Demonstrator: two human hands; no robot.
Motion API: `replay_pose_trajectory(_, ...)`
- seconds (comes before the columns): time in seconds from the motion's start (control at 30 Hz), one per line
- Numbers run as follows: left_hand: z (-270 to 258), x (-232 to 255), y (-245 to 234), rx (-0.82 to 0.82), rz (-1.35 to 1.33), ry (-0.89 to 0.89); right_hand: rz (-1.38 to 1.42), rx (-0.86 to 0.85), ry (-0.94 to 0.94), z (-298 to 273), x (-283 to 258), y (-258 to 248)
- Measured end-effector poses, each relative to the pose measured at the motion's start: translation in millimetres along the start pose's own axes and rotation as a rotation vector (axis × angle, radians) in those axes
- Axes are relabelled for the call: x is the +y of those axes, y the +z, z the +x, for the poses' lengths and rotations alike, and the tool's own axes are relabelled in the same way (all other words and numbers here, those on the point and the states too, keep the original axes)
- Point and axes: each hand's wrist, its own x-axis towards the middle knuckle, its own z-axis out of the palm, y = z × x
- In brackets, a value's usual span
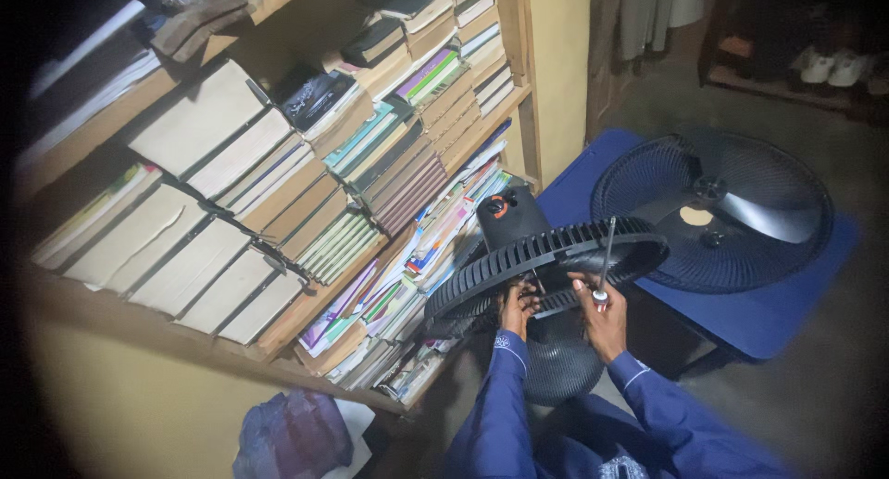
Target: The person assembles a table fan by attaching the front grill, securing the motor housing, and tightening screws with a screwdriver. The person then attaches the rear grill and adjusts the fan head.
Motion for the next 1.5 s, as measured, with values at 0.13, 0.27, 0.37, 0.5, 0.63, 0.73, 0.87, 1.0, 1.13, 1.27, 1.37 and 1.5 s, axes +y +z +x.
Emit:
replay_pose_trajectory(0.13, -7.4, -4.4, -3.7, 0.001, 0.015, 0.036, 0.039, 0.034, 0.057, -9.0, 11.2, -0.9)
replay_pose_trajectory(0.27, -14.8, -3.7, -1.1, -0.019, 0.074, 0.054, 0.023, 0.053, 0.1, -16.4, 22.8, -0.6)
replay_pose_trajectory(0.37, -25.7, -2.5, 4.0, -0.095, 0.147, 0.115, -0.013, 0.05, -0.009, -19.8, 29.1, 1.8)
replay_pose_trajectory(0.5, -40.2, -3.6, 18.7, -0.191, 0.207, 0.125, -0.043, 0.069, -0.004, -25.2, 27.7, 4.4)
replay_pose_trajectory(0.63, -50.5, -7.8, 33.0, -0.357, 0.296, 0.188, -0.067, 0.062, -0.082, -28.0, 17.4, 2.1)
replay_pose_trajectory(0.73, -50.0, -10.5, 39.5, -0.517, 0.337, 0.309, -0.03, 0.075, -0.103, -29.7, 14.0, -1.9)
replay_pose_trajectory(0.87, -49.3, -22.9, 48.1, -0.582, 0.342, 0.283, -0.013, 0.119, -0.072, -31.8, 19.3, -15.8)
replay_pose_trajectory(1.0, -51.9, -44.1, 66.7, -0.598, 0.396, 0.249, 0.002, 0.232, -0.078, -33.3, 31.0, -38.2)
replay_pose_trajectory(1.13, -54.0, -60.3, 96.9, -0.591, 0.393, 0.069, -0.011, 0.34, 0.02, -23.9, 41.3, -67.3)
replay_pose_trajectory(1.27, -53.8, -78.2, 133.7, -0.589, 0.287, -0.014, 0.057, 0.366, 0.033, -6.9, 52.7, -101.6)
replay_pose_trajectory(1.37, -48.5, -96.4, 160.3, -0.57, 0.279, -0.012, 0.131, 0.363, 0.085, 9.9, 59.9, -130.2)
replay_pose_trajectory(1.5, -34.7, -129.2, 186.8, -0.563, 0.208, -0.027, 0.053, 0.362, 0.106, 32.9, 77.2, -164.4)
